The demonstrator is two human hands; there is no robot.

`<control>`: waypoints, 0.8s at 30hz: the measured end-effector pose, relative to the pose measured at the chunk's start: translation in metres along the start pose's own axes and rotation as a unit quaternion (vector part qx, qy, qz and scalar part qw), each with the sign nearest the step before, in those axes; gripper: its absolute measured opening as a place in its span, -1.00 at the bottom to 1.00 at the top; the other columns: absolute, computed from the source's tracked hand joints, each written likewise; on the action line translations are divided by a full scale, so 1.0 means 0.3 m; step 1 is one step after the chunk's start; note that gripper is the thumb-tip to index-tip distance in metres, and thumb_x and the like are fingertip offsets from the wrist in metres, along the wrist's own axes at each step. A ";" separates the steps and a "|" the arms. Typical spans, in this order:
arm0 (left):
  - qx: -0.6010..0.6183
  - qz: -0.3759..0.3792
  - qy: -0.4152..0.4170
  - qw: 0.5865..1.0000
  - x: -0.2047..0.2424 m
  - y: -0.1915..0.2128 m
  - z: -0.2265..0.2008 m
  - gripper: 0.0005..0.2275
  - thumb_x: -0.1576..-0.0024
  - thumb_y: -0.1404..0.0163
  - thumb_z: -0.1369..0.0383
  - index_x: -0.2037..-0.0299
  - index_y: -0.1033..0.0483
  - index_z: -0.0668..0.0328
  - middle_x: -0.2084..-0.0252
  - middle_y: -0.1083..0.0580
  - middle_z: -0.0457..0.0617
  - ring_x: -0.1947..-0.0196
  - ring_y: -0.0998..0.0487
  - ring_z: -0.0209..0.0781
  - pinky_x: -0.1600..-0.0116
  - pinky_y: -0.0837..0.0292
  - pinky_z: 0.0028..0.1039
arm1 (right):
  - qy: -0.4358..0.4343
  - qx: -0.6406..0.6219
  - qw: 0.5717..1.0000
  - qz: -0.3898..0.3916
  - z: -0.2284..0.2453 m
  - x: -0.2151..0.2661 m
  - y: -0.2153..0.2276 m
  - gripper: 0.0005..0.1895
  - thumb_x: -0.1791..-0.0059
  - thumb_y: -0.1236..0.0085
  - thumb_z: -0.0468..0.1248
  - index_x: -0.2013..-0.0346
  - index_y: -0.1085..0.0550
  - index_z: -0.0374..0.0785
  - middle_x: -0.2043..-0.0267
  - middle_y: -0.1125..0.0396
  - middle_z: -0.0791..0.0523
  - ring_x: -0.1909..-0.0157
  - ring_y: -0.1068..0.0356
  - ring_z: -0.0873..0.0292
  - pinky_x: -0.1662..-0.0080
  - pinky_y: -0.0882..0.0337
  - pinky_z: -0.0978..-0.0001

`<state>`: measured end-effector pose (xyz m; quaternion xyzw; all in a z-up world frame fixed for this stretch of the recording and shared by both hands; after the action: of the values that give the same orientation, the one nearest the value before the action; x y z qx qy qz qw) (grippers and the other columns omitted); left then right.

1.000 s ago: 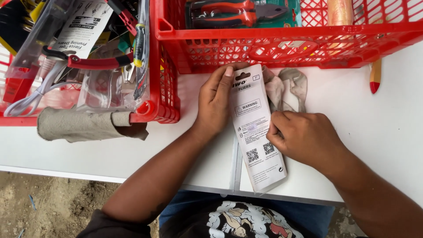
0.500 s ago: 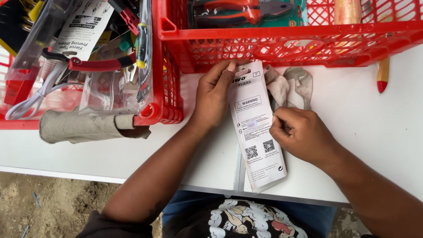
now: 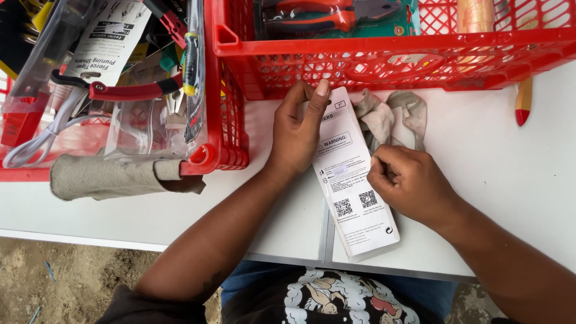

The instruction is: The person picks up a pair of pliers in a plastic package, wipes the package with a cloth, and places it into a red basket before handling other packaged items.

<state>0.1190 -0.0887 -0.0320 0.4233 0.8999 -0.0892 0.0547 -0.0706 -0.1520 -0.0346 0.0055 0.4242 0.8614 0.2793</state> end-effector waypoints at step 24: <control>0.264 0.026 0.064 0.962 -0.014 -0.020 0.077 -0.79 -0.26 -0.06 0.24 -0.01 -0.42 0.08 0.06 -0.50 -0.04 -0.01 -0.52 -0.24 -0.17 -0.42 -0.39 | 0.058 -0.016 0.992 -0.111 0.000 -0.010 0.089 -0.76 -0.08 -0.02 -0.44 0.50 -0.39 -0.31 0.66 -0.11 0.11 0.60 -0.13 0.16 0.50 -0.15 0.35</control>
<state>0.1177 -0.1004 -0.0533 0.4512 0.8347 -0.2944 -0.1144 -0.0807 -0.1664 -0.0143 -0.0963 0.4239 0.8308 0.3477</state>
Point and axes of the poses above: each hand's wrist, its own x-axis away from the middle knuckle, its own y-axis out of the back of the hand, z = x × y, the point moved 7 cm from there along -x, towards the middle knuckle
